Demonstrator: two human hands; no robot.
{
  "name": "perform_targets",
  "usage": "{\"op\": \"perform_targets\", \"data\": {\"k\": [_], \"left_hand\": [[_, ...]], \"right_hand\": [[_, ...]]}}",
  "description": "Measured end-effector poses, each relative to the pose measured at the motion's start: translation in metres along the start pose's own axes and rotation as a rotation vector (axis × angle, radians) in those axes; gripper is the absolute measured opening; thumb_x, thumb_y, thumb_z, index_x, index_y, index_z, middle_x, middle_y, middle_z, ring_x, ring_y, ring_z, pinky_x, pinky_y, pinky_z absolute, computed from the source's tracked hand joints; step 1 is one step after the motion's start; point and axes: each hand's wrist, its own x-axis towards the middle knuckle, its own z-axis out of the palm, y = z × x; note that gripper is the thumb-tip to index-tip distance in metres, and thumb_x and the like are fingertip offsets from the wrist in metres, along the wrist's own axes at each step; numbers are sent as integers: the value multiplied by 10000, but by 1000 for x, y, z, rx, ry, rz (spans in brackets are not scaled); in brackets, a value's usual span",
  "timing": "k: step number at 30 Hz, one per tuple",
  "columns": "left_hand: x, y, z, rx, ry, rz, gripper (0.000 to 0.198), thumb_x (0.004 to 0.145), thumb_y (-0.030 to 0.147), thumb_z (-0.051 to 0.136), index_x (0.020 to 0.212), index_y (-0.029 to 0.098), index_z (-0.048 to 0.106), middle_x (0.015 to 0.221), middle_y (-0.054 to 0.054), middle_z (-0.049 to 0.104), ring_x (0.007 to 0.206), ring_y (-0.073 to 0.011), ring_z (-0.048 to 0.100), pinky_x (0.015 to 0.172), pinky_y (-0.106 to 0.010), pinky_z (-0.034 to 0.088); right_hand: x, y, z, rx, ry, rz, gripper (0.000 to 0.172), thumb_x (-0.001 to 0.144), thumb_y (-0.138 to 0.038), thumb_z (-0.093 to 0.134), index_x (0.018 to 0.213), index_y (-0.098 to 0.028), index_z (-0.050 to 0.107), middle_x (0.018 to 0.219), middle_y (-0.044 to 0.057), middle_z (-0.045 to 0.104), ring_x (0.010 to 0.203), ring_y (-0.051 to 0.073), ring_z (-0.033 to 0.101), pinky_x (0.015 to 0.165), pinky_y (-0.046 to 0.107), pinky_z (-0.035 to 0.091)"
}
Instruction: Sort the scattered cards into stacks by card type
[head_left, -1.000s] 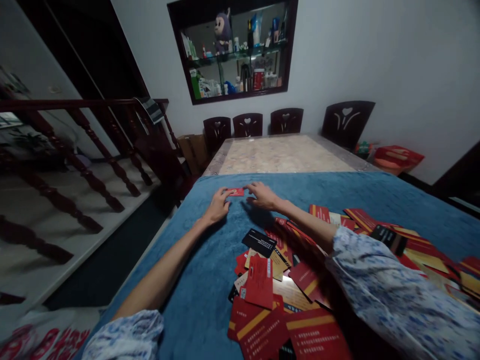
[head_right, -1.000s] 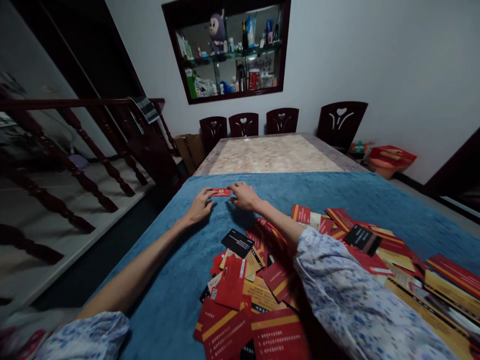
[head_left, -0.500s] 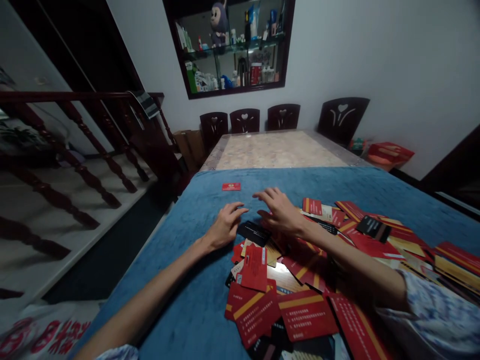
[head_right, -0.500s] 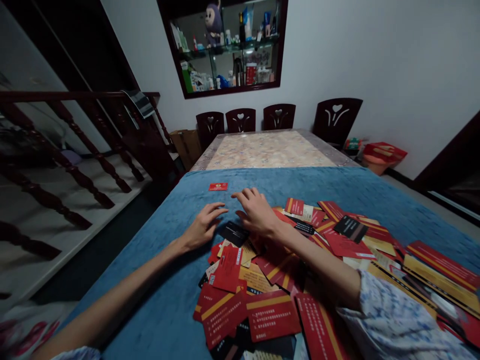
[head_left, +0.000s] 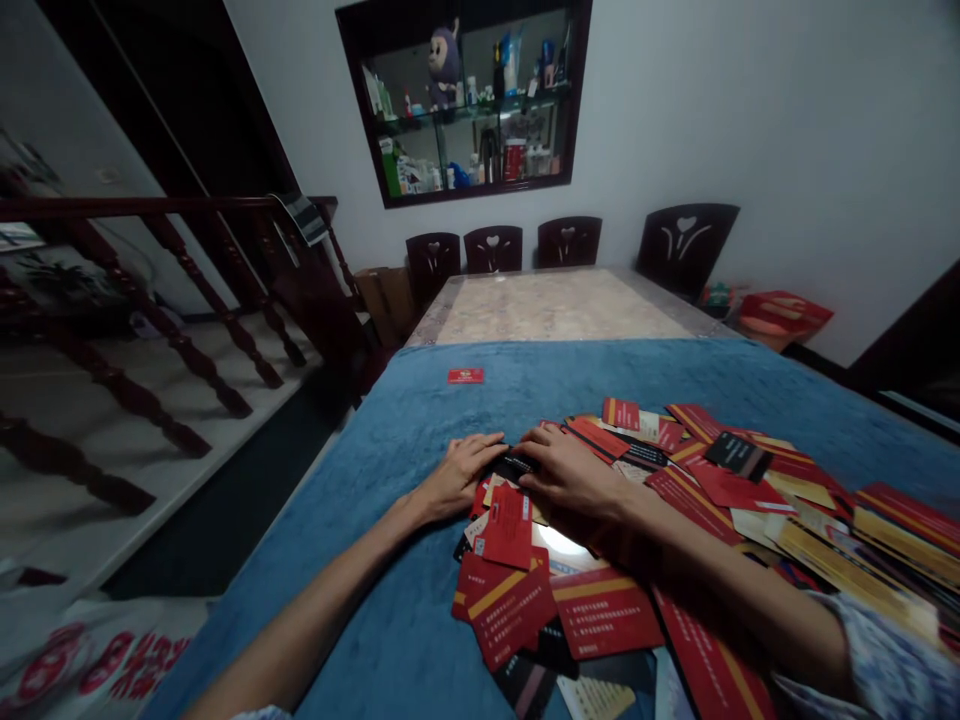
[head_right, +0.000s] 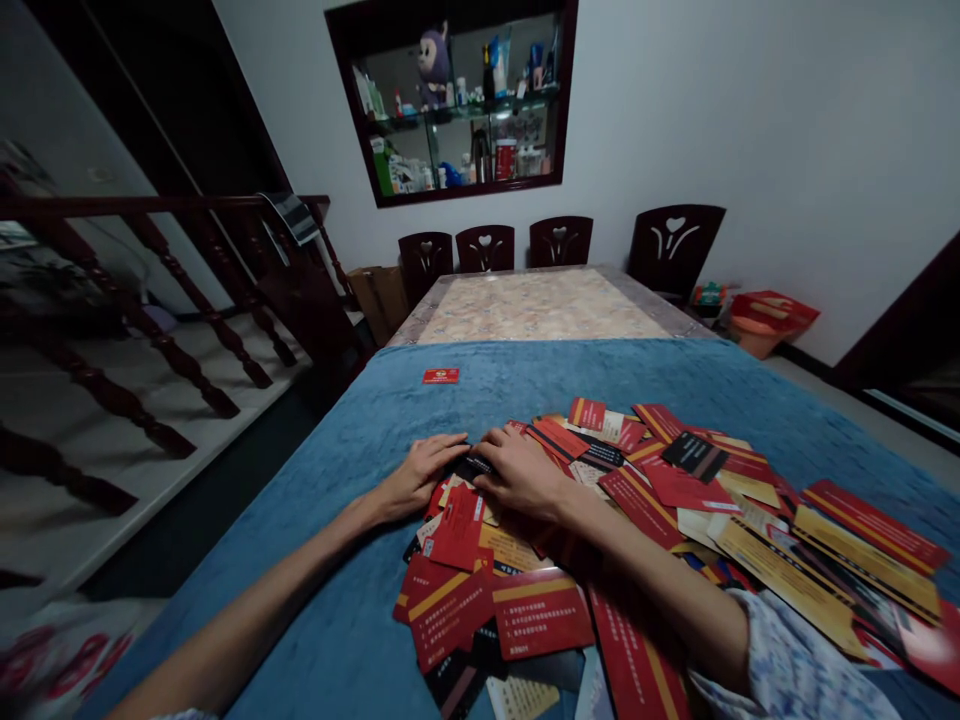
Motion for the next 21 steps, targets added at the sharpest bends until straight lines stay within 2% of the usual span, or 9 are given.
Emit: {"op": "perform_targets", "data": {"k": [8, 11, 15, 21], "left_hand": [[3, 2, -3, -15, -22, -1, 516, 854, 69, 419, 1312, 230, 592, 1354, -91, 600, 1285, -242, 460, 1094, -490, 333], [3, 0, -4, -23, -27, 19, 522, 845, 71, 440, 1314, 239, 593, 1329, -90, 608, 1277, -242, 462, 1095, -500, 337], [3, -4, -3, -37, -42, 19, 497, 859, 89, 468, 1315, 246, 588, 1390, -83, 576, 1363, -259, 394, 1119, -534, 309], [3, -3, -1, -55, 19, 5, 398, 910, 125, 473, 1261, 244, 618, 1316, -79, 635, 1296, -231, 478, 1110, -489, 335]], "right_hand": [[-2, 8, 8, 65, -31, -55, 294, 902, -297, 571, 1137, -170, 692, 1147, 133, 651, 1048, 237, 581, 927, 379, 462], [-1, 8, 10, 90, -10, -60, 298, 886, -317, 598, 1127, -170, 694, 1133, 126, 658, 1043, 240, 591, 928, 392, 472], [-1, 8, 13, 128, 28, -66, 299, 841, -284, 649, 1113, -169, 698, 1114, 118, 675, 1052, 246, 605, 934, 398, 481], [-2, 3, 9, 128, 74, -115, 237, 889, -248, 556, 1041, -155, 713, 1016, 118, 706, 963, 224, 636, 877, 374, 500]]}}
